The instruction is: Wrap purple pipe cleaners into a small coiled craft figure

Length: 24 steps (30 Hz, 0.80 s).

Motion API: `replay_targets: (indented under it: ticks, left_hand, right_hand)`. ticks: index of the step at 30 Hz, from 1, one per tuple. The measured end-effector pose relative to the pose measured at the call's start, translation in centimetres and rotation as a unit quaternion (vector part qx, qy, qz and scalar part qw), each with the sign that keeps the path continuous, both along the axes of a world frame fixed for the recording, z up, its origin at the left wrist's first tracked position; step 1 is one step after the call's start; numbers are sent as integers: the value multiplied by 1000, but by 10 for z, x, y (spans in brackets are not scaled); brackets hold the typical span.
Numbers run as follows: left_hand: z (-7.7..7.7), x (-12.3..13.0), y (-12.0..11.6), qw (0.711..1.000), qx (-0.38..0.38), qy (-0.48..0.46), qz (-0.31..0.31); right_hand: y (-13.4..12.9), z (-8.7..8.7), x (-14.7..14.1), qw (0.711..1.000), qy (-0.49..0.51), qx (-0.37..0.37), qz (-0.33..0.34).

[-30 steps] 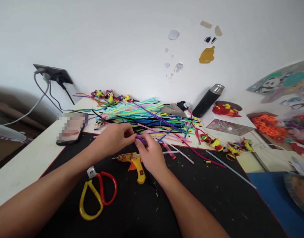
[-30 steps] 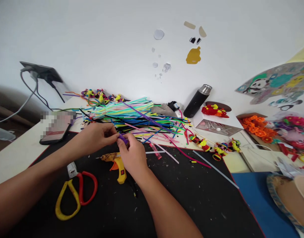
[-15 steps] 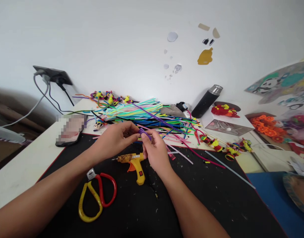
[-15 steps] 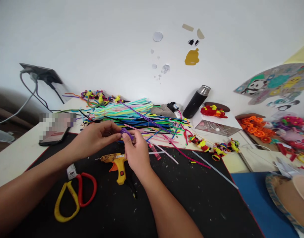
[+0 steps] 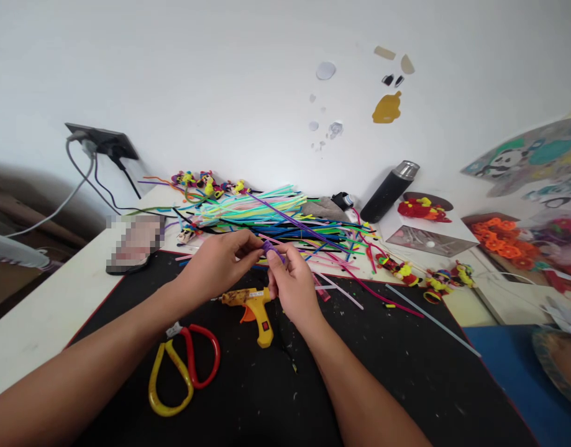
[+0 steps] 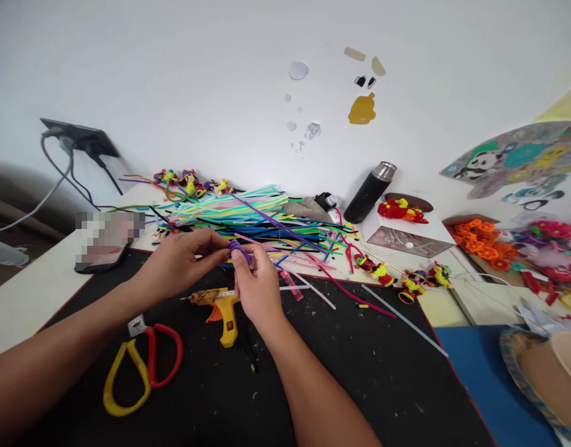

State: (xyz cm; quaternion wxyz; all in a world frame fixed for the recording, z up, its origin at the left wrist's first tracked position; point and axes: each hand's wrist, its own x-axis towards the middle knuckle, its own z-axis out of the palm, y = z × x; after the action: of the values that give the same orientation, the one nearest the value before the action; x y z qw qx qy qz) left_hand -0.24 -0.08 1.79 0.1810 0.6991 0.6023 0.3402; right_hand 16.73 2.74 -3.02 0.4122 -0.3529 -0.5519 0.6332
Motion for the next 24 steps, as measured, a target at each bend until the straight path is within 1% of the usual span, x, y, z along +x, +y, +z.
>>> replay_targets:
  ticks: [2, 5, 8, 12, 14, 17, 21, 24]
  left_hand:
    - [1, -1, 0, 1000, -7, -22, -4]
    - [1, -4, 2, 995, -36, -95, -18]
    - [0, -8, 5, 982, -72, -172, -33]
    - [-3, -13, 9, 962, -132, -233, -47]
    - [-5, -15, 11, 960, -142, -236, -46]
    - [-6, -16, 11, 965, -136, -220, -43]
    - [-6, -16, 10, 966, -136, -212, -52]
    - [-7, -15, 10, 968, -135, -206, -41]
  right_hand:
    - [0, 2, 0, 1000, 8, -9, 4]
    - [0, 4, 0, 1000, 15, -20, 15]
    - [0, 5, 0, 999, 18, -24, 28]
    - [0, 2, 1, 999, -4, -9, 35]
    - [-1, 0, 1, 999, -18, 6, 33]
    - [-1, -3, 2, 999, -31, 20, 29]
    - [0, -5, 1, 999, -28, 19, 28]
    - [1, -5, 1, 999, -23, 14, 29]
